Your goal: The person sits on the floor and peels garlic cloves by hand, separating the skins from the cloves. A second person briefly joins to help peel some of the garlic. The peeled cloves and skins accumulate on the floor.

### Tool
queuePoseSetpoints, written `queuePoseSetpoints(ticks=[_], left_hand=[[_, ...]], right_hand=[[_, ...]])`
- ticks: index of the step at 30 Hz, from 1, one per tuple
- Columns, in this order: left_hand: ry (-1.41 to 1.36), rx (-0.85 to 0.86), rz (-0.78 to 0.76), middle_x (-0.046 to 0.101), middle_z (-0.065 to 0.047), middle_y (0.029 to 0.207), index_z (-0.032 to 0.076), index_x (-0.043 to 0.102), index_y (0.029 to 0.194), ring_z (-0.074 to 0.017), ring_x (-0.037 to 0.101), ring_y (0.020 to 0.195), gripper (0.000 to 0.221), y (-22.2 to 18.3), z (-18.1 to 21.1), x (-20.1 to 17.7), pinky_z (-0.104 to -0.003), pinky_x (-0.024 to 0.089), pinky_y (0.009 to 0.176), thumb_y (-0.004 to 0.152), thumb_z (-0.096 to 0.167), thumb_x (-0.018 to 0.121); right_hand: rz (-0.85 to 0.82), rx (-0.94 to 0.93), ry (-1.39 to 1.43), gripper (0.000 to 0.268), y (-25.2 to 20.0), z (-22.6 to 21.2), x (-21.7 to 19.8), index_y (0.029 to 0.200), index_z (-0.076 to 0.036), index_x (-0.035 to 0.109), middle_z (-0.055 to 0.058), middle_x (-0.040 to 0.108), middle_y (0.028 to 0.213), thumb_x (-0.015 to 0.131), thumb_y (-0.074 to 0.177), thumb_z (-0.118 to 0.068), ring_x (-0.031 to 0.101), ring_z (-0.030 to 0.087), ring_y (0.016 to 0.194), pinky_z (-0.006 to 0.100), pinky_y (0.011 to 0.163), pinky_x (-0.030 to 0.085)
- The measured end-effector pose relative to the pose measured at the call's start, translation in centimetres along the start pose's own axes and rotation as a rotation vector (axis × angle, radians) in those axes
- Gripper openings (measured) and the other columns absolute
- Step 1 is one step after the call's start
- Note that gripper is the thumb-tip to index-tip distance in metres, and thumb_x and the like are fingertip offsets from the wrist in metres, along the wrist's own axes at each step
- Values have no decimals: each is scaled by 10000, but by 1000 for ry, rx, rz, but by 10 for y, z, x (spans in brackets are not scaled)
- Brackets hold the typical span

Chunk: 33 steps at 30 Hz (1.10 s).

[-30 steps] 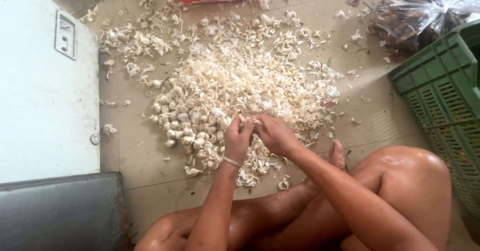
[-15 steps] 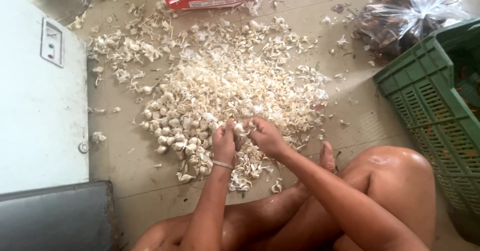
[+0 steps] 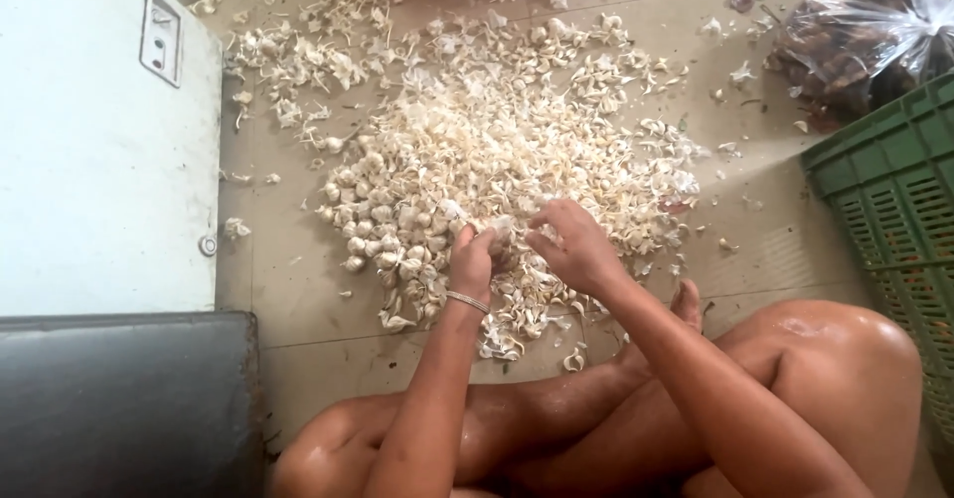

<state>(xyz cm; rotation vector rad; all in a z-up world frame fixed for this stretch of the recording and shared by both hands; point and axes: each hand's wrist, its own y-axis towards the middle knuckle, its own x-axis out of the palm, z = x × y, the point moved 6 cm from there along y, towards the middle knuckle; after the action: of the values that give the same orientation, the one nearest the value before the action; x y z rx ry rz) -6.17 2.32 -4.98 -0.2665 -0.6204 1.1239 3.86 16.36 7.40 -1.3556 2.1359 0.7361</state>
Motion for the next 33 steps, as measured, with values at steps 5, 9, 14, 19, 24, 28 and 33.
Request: queuePoseSetpoints(ticks=[5, 9, 14, 19, 24, 28, 33], left_hand=[[-46, -62, -71, 670, -94, 836, 0, 584, 1005, -173, 670, 659, 118, 2, -10, 8, -324, 589, 598, 1010, 91, 509], [-40, -69, -111, 664, -88, 846, 3, 582, 998, -144, 657, 668, 125, 4, -22, 11, -307, 580, 614, 1035, 117, 546], [-3, -99, -20, 618, -91, 806, 2, 518, 919, -195, 677, 647, 147, 6, -14, 3, -379, 649, 594, 1002, 121, 538], [711, 175, 170, 741, -222, 908, -4, 622, 1013, -332, 733, 802, 232, -13, 47, -9, -431, 592, 718, 922, 206, 659], [1208, 238, 228, 753, -178, 1054, 50, 719, 1108, -367, 711, 1012, 298, -7, 49, -8, -454, 555, 907, 905, 265, 761], [1115, 357, 194, 743, -173, 1065, 123, 685, 1254, -349, 730, 951, 418, 14, 22, -12, -446, 571, 851, 836, 111, 683], [1226, 371, 140, 749, -181, 1029, 153, 739, 1189, -368, 717, 950, 320, 9, 25, -11, -470, 564, 843, 886, 132, 641]], right_hand=[[-259, 78, 35, 217, -1, -29, 12, 975, -108, 727, 38, 727, 923, 742, 844, -281, 694, 222, 874, 390, 777, 540], [-183, -35, -173, 161, -12, -9, 33, 921, -86, 726, 76, 700, 870, 715, 903, -245, 668, 243, 845, 406, 784, 534], [-119, 50, -52, 112, -8, 4, 27, 941, -76, 724, 89, 689, 899, 654, 911, -158, 663, 259, 833, 414, 748, 535], [-714, 330, -410, 127, -6, -1, 10, 966, -81, 724, 105, 722, 932, 637, 957, -173, 693, 271, 872, 411, 817, 562], [-1015, 408, -697, 221, 21, -21, -16, 987, -76, 775, 111, 792, 979, 602, 863, -20, 774, 232, 904, 403, 834, 632], [-243, 397, -228, 373, 73, -62, -66, 1066, 22, 680, 229, 738, 999, 576, 1087, -336, 681, 307, 883, 450, 685, 556], [-263, 230, -331, 245, 55, -34, -48, 1073, -71, 716, 144, 750, 941, 544, 1066, -245, 692, 230, 810, 392, 701, 551]])
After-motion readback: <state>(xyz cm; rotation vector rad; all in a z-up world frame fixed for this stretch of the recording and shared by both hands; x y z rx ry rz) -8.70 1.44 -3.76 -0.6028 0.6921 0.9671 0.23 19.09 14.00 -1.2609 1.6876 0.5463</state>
